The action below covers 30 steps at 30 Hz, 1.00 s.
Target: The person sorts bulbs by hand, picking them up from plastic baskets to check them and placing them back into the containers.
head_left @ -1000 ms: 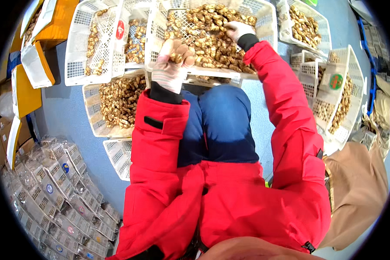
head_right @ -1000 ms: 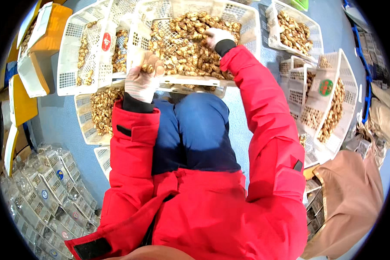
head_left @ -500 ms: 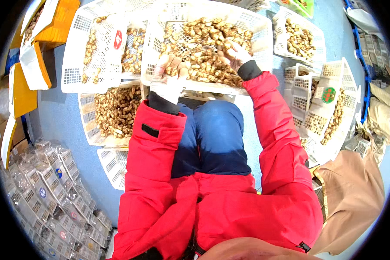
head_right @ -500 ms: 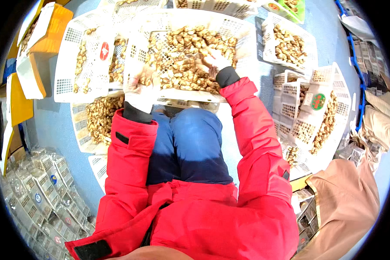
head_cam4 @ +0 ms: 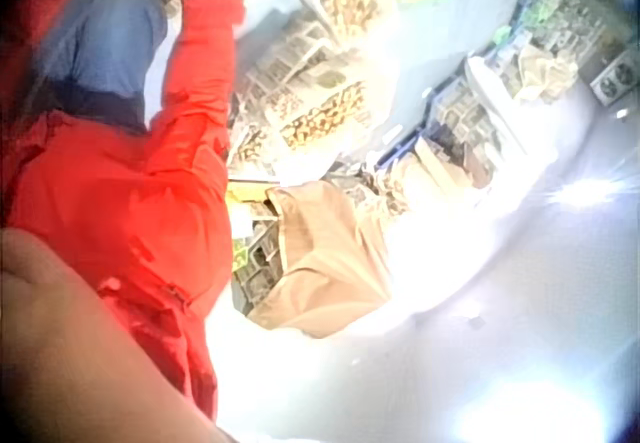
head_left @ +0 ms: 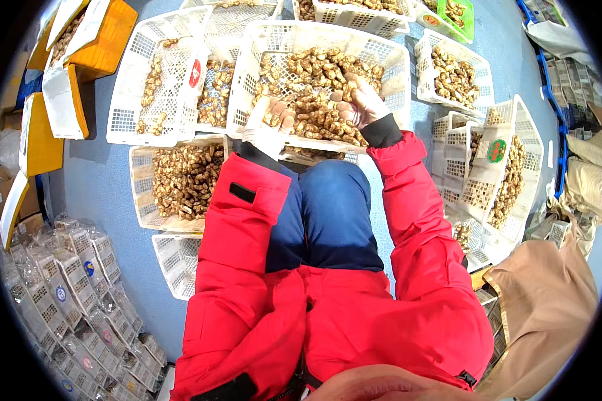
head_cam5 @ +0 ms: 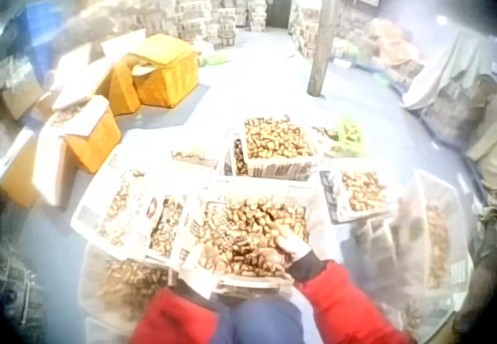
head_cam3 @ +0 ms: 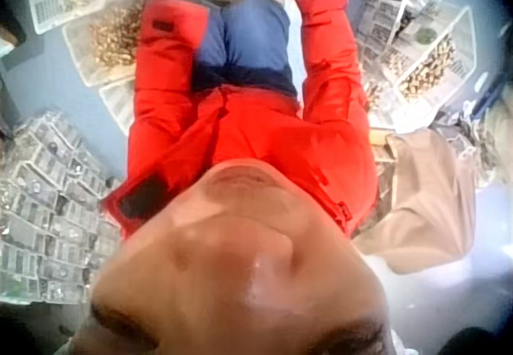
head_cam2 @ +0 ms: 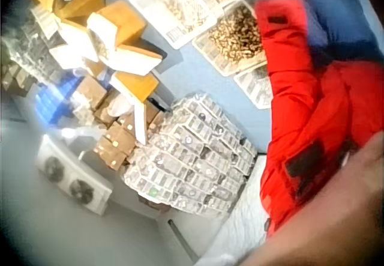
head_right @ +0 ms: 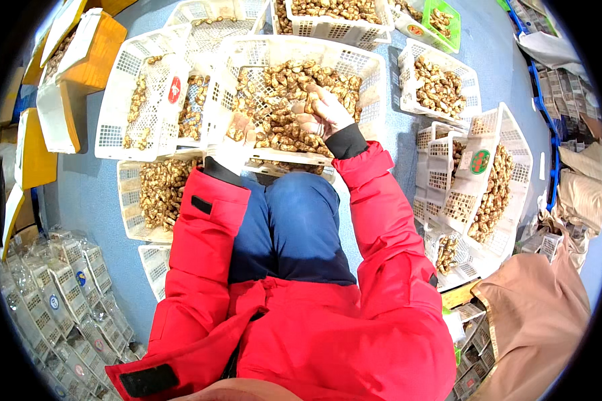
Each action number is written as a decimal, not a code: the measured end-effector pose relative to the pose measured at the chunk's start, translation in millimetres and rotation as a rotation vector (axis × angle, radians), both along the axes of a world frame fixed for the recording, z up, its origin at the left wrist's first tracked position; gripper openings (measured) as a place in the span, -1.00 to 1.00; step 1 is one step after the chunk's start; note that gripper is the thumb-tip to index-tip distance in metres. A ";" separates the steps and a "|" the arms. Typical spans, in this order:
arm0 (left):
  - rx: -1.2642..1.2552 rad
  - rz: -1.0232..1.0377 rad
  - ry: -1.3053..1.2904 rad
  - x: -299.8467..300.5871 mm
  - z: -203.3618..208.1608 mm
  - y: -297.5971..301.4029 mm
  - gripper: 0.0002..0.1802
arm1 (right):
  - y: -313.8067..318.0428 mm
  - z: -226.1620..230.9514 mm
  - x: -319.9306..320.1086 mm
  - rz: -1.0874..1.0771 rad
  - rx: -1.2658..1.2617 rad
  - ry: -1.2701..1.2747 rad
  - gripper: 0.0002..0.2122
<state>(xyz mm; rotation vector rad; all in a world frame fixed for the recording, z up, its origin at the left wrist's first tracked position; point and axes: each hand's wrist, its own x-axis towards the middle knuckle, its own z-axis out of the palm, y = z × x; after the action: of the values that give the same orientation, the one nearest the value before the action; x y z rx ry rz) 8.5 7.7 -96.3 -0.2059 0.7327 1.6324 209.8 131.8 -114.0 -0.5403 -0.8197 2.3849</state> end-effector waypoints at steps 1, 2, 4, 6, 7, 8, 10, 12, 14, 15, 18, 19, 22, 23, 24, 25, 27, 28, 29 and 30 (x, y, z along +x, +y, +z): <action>-0.024 0.016 0.001 3.1 3.7 0.5 -0.81 | -1.9 2.8 -2.5 0.010 -0.022 0.117 -0.47; -0.047 0.035 0.002 4.1 6.0 0.5 -0.81 | -2.3 2.7 -2.9 0.001 -0.007 0.085 -0.47; -0.091 0.046 -0.048 -1.6 2.8 -0.6 -0.81 | -2.5 5.0 -7.9 -0.010 0.024 0.025 -0.46; -0.152 0.087 -0.068 -4.3 -0.5 -5.0 -0.80 | -5.7 9.4 -15.4 0.004 0.022 -0.001 -0.40; 0.057 0.006 -0.123 -9.9 -3.7 -5.6 -0.81 | -0.7 1.4 -9.7 0.022 0.025 0.004 -0.39; -0.031 0.041 0.102 1.1 -9.0 -3.1 -0.82 | 6.1 -5.9 -1.4 0.044 0.027 0.009 -0.38; -0.101 0.052 -0.102 4.2 -2.5 1.3 -0.82 | -4.0 6.0 2.3 -0.054 0.019 -0.054 -0.38; 0.183 -0.080 -0.278 -1.3 -16.6 1.0 -0.80 | -6.0 4.5 5.0 -0.074 0.018 -0.023 -0.41; 0.098 -0.043 -0.164 -5.0 -20.5 -4.7 -0.79 | -13.7 4.5 -0.4 -0.105 -0.011 -0.137 -0.46; 0.046 -0.034 -0.119 -4.1 -18.0 -3.6 -0.79 | -13.8 7.7 0.4 -0.123 -0.013 -0.163 -0.50; -0.015 -0.012 -0.023 2.3 -6.9 -2.6 -0.80 | -2.8 -13.1 15.1 -0.164 -0.032 -0.162 -0.57; -0.032 0.009 0.011 6.7 0.1 -2.1 -0.81 | -5.7 -2.0 11.3 -0.196 -0.040 -0.151 -0.59; 0.046 -0.040 -0.060 -0.6 -15.6 -3.2 -0.80 | -3.1 -12.1 6.1 -0.052 0.015 0.072 -0.59; 0.193 -0.050 -0.256 -6.7 -26.0 -6.4 -0.80 | -8.9 -6.7 -1.1 -0.065 0.014 -0.006 -0.58; 0.117 -0.047 -0.191 -2.2 -17.0 -5.0 -0.80 | -12.8 0.8 -2.7 -0.091 0.018 -0.090 -0.57; 0.107 -0.050 -0.161 -5.3 -16.4 -6.7 -0.80 | -16.4 3.1 -9.1 -0.096 -0.024 -0.087 -0.59; 0.021 -0.017 -0.067 -0.3 -11.4 -3.3 -0.81 | -15.0 7.0 -6.2 -0.049 -0.084 -0.106 -0.62; -0.055 0.019 -0.002 4.0 -6.8 -0.9 -0.80 | -13.6 8.1 -1.6 0.004 -0.101 -0.127 -0.65; 0.055 -0.014 -0.104 -0.3 -19.0 4.4 -0.81 | -3.2 -3.3 3.5 0.172 -0.062 0.020 -0.77; 0.031 -0.001 -0.068 -3.4 -21.3 4.3 -0.81 | -4.8 11.8 -2.0 0.127 -0.073 -0.500 -0.82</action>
<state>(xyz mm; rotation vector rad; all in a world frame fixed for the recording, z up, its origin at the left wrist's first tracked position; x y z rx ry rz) 5.1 12.0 -117.5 -0.2374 0.6547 1.6268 207.8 127.1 -102.2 -1.1762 -0.9999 2.4332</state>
